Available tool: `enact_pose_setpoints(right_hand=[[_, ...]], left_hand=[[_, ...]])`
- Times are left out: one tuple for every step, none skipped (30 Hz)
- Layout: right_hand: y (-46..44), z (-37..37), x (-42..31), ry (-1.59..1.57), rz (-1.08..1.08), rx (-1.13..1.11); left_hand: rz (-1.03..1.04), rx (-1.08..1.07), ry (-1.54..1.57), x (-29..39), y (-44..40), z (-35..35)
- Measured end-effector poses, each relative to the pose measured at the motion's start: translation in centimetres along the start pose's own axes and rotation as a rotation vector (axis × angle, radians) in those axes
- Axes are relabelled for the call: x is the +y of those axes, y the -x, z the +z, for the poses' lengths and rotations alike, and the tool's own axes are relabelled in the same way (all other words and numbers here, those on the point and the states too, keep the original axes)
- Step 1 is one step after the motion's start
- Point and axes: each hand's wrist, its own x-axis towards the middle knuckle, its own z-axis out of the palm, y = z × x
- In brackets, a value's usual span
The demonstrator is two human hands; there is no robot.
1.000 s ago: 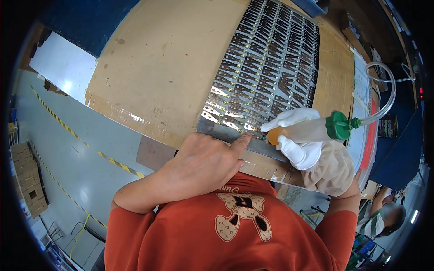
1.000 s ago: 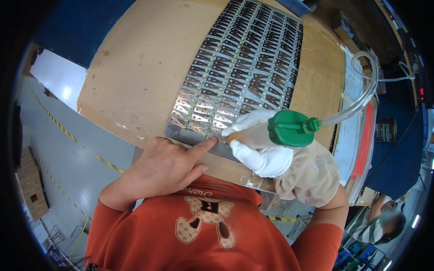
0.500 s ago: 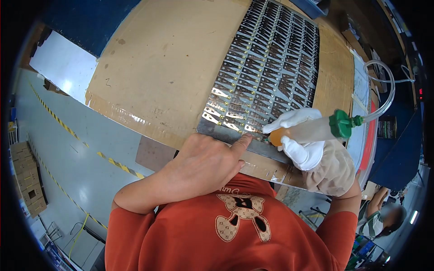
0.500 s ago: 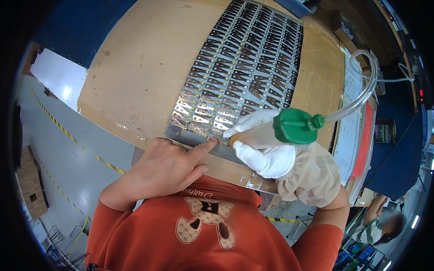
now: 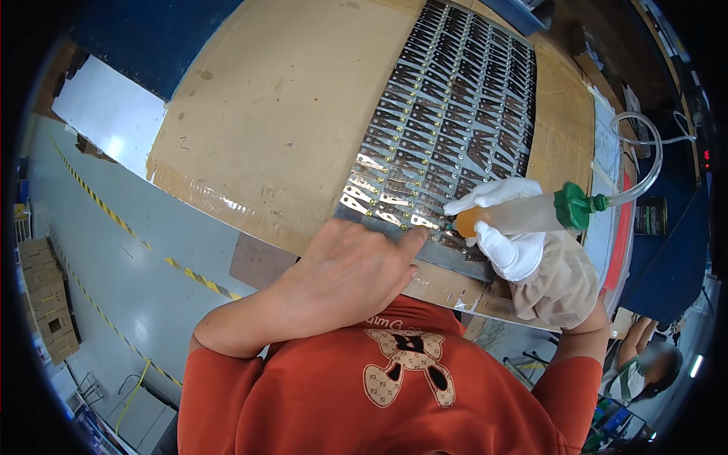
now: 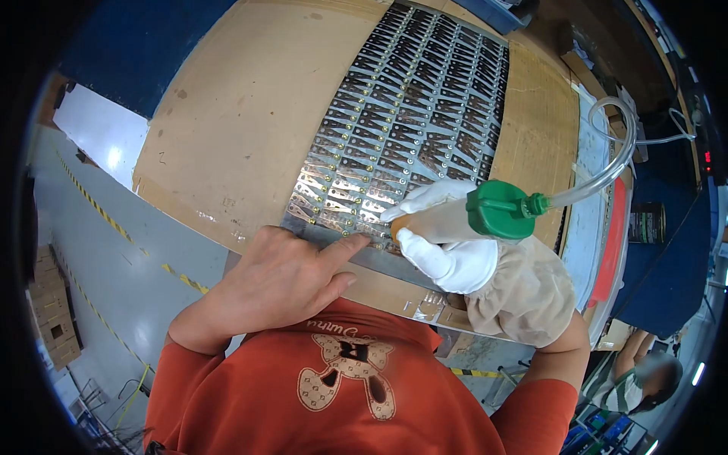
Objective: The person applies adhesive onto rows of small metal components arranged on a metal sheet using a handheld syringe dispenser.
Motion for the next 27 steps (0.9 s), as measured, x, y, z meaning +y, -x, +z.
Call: enact_pose_setpoints(right_hand=[[0.0,0.1,0.0,0.045,-0.001,0.020],[0.0,0.2,-0.2,0.029,0.010,0.031],[-0.1,0.4,-0.4,0.013,0.021,0.042],[-0.2,0.5,-0.5,-0.005,0.033,0.053],[-0.2,0.6,-0.4,-0.002,0.026,0.053],[-0.2,0.5,-0.4,0.001,0.020,0.054],[-0.2,0.5,-0.3,0.005,0.013,0.056],[-0.1,0.4,0.0,0.005,-0.007,0.049],[-0.1,0.3,0.3,0.004,-0.028,0.040],[-0.1,0.3,0.5,0.004,-0.049,0.030],[-0.1,0.3,0.4,-0.005,-0.029,0.026],[-0.1,0.3,0.2,-0.013,-0.009,0.021],[-0.1,0.3,0.1,-0.020,0.011,0.017],[-0.2,0.1,0.1,0.028,-0.025,-0.038],[-0.3,-0.2,0.2,0.075,-0.060,-0.093],[-0.4,-0.4,0.3,0.123,-0.095,-0.147],[-0.4,-0.4,0.2,0.146,-0.095,-0.135],[-0.4,-0.4,0.0,0.169,-0.096,-0.123],[-0.4,-0.4,-0.2,0.191,-0.096,-0.111],[-0.3,-0.1,-0.1,0.120,-0.074,-0.051],[-0.2,0.2,0.1,0.049,-0.053,0.008],[-0.1,0.4,0.2,-0.021,-0.031,0.067],[-0.2,0.0,0.3,0.090,-0.076,-0.015],[-0.4,-0.7,0.4,0.200,-0.120,-0.098],[-0.4,-1.1,0.4,0.311,-0.165,-0.181],[-0.4,-1.0,0.5,0.276,-0.153,-0.167],[-0.3,-0.8,0.6,0.241,-0.141,-0.151]], left_hand=[[0.006,0.014,0.003,0.0,-0.1,0.0],[0.002,0.008,0.000,0.0,-0.2,0.0],[-0.004,0.002,-0.004,0.0,-0.3,0.1],[-0.011,-0.006,-0.007,0.0,-0.4,0.2],[-0.010,-0.004,-0.007,0.0,-0.4,0.2],[-0.009,-0.003,-0.007,0.0,-0.4,0.2],[-0.007,-0.001,-0.006,-0.1,-0.5,0.3],[-0.004,-0.003,-0.006,-0.1,-0.5,0.3],[-0.003,-0.003,-0.007,-0.1,-0.5,0.3],[-0.003,-0.003,-0.007,-0.1,-0.5,0.4],[-0.009,-0.009,-0.007,-0.1,-0.6,0.3],[-0.015,-0.015,-0.008,-0.1,-0.6,0.3],[-0.020,-0.020,-0.008,-0.1,-0.6,0.3],[-0.020,-0.020,-0.008,-0.1,-0.7,0.3],[-0.020,-0.020,-0.008,-0.1,-0.6,0.4],[-0.019,-0.021,-0.009,-0.1,-0.6,0.4],[-0.016,-0.012,-0.007,-0.2,-0.7,0.5],[-0.012,-0.002,-0.007,-0.2,-0.7,0.5],[-0.008,0.006,-0.006,-0.3,-0.7,0.6],[-0.011,-0.004,-0.007,-0.2,-0.7,0.5],[-0.013,-0.013,-0.007,-0.2,-0.8,0.5],[-0.016,-0.021,-0.008,-0.2,-0.8,0.4],[-0.020,-0.030,-0.007,-0.2,-0.8,0.3],[-0.024,-0.039,-0.007,-0.1,-0.8,0.2],[-0.029,-0.048,-0.006,-0.1,-0.8,0.1],[-0.028,-0.038,-0.005,-0.1,-0.8,0.2],[-0.026,-0.029,-0.003,-0.1,-0.7,0.3]])
